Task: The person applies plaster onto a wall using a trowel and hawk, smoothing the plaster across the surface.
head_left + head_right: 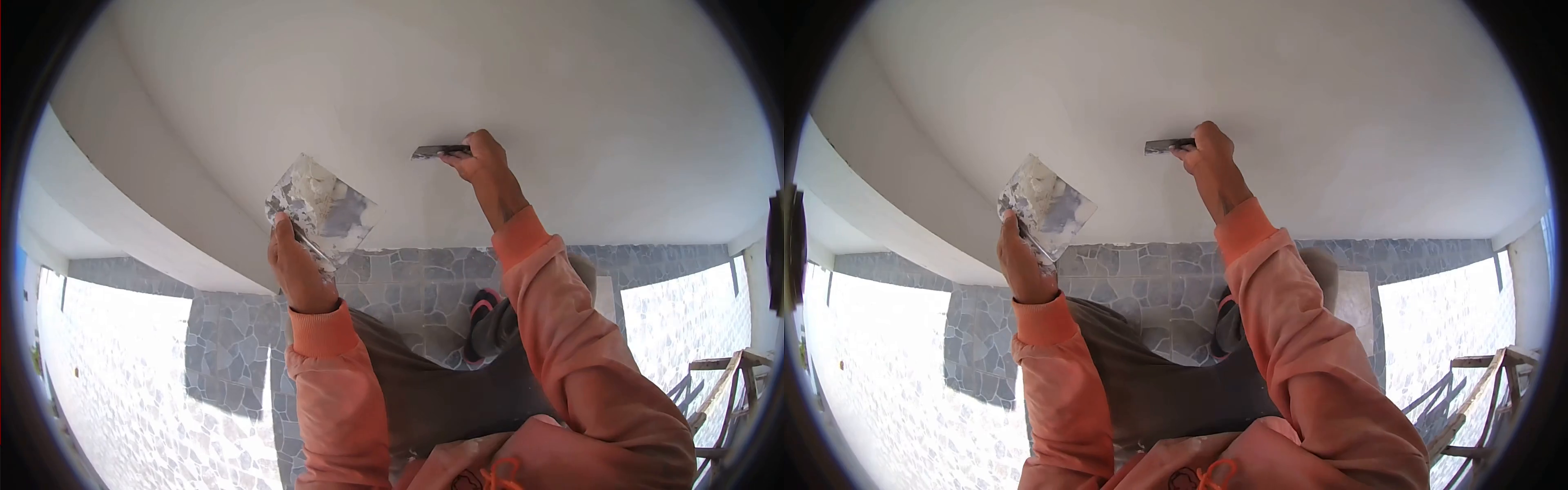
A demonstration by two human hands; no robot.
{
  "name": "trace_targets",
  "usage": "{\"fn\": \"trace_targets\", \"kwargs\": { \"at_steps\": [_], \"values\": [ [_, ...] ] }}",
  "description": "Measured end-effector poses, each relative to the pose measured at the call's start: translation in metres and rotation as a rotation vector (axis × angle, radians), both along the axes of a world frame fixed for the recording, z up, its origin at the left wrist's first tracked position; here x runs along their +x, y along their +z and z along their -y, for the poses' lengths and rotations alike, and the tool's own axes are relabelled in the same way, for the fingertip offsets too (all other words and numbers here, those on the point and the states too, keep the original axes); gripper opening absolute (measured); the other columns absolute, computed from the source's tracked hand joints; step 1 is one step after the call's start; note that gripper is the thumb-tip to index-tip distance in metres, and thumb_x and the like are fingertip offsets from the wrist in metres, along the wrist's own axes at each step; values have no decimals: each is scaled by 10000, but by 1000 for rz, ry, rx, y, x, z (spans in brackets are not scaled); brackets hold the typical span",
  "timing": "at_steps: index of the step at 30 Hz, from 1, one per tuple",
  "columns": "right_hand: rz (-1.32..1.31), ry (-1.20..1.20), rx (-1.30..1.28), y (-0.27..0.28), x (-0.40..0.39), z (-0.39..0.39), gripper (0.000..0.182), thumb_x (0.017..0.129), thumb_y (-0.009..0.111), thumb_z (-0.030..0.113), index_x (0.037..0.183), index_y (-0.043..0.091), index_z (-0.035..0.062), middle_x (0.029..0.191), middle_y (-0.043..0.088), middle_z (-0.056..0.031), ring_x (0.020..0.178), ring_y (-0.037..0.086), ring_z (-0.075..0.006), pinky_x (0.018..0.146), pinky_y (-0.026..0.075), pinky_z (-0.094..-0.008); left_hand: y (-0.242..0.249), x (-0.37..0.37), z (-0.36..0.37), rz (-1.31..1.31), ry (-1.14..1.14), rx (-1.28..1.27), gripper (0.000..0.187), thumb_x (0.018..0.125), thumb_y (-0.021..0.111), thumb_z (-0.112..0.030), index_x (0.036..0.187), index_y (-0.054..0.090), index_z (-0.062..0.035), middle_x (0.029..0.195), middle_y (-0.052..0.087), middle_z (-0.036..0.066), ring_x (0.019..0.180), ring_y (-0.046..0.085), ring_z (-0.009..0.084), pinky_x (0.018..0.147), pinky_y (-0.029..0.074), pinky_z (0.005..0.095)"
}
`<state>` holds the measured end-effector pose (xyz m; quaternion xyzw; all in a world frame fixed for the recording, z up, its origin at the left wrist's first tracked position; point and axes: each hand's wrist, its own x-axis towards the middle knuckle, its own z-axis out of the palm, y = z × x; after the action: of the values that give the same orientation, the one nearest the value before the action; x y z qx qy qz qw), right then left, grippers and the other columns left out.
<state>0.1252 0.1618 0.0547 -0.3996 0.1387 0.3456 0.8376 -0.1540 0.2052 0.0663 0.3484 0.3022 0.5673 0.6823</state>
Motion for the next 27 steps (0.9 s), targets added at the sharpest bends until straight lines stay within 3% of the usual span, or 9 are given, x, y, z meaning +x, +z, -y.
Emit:
{"fn": "trace_targets", "kwargs": {
  "at_steps": [5, 9, 12, 15, 17, 19, 23, 25, 27],
  "values": [
    [274, 199, 140, 94, -52, 62, 351, 841, 401, -3, 1161, 378, -145, 1229, 426, -284, 1098, 521, -384, 953, 484, -512, 12, -42, -7, 63, 24, 65, 360, 974, 422, -223, 1157, 521, 71, 1090, 585, 144, 934, 614, 217, 801, 518, 321],
    [316, 240, 258, 82, -62, 127, 395, 813, 415, -1, 1184, 378, -135, 1218, 458, -263, 1137, 503, -380, 976, 443, -528, 21, -65, 6, 52, -13, 19, 432, 964, 461, -254, 1247, 454, 73, 1185, 551, 160, 1035, 591, 251, 872, 506, 354],
    [154, 246, 276, -14, -42, 147, 469, 778, 444, -6, 1234, 383, -94, 1222, 486, -226, 1162, 488, -367, 996, 412, -525, 30, -73, 14, -43, -3, -24, 462, 952, 498, -289, 1255, 461, 58, 1206, 538, 141, 1069, 567, 241, 890, 481, 352],
    [-117, 182, 252, -239, -13, 133, 490, 763, 455, 2, 1249, 405, -47, 1211, 517, -181, 1134, 513, -370, 992, 407, -518, 33, -63, 28, -367, 79, 233, 481, 954, 490, -277, 1306, 425, 44, 1237, 529, 145, 1041, 584, 231, 860, 495, 354],
    [-206, 104, 124, -322, -17, 117, 398, 780, 498, 30, 1174, 474, -16, 1177, 540, -165, 1124, 531, -320, 966, 429, -460, 43, -47, 29, -392, 51, 162, 452, 967, 453, -242, 1319, 420, 39, 1246, 529, 164, 1067, 581, 241, 872, 501, 354],
    [600, 303, -536, -439, -18, 104, 369, 758, 616, 106, 1095, 507, 5, 982, 606, -165, 951, 602, -348, 835, 471, -452, 36, -43, 30, -669, 55, 422, 403, 979, 416, -188, 1316, 442, 31, 1229, 546, 168, 1101, 567, 244, 893, 501, 336],
    [1407, 290, -1010, -434, -37, 96, 443, 659, 780, 203, 981, 533, 24, 770, 633, -170, 749, 626, -402, 680, 486, -457, 38, -47, 15, 12, -317, -69, 408, 981, 393, -195, 1323, 426, 25, 1239, 541, 176, 1087, 579, 247, 886, 507, 345],
    [1373, 259, -978, -440, -37, 85, 433, 666, 783, 212, 966, 544, 11, 790, 630, -191, 761, 619, -413, 661, 488, -454, 38, -46, 11, 151, -363, -205, 444, 992, 342, -267, 1341, 395, 4, 1285, 507, 199, 1104, 576, 274, 893, 512, 386],
    [1351, 236, -1009, -445, -32, 76, 431, 670, 789, 225, 953, 552, 3, 802, 630, -202, 768, 618, -414, 652, 490, -450, 31, -37, 12, -26, -259, -83, 418, 972, 408, -200, 1331, 422, 13, 1240, 541, 170, 1078, 583, 249, 904, 490, 338]
  ]
}}
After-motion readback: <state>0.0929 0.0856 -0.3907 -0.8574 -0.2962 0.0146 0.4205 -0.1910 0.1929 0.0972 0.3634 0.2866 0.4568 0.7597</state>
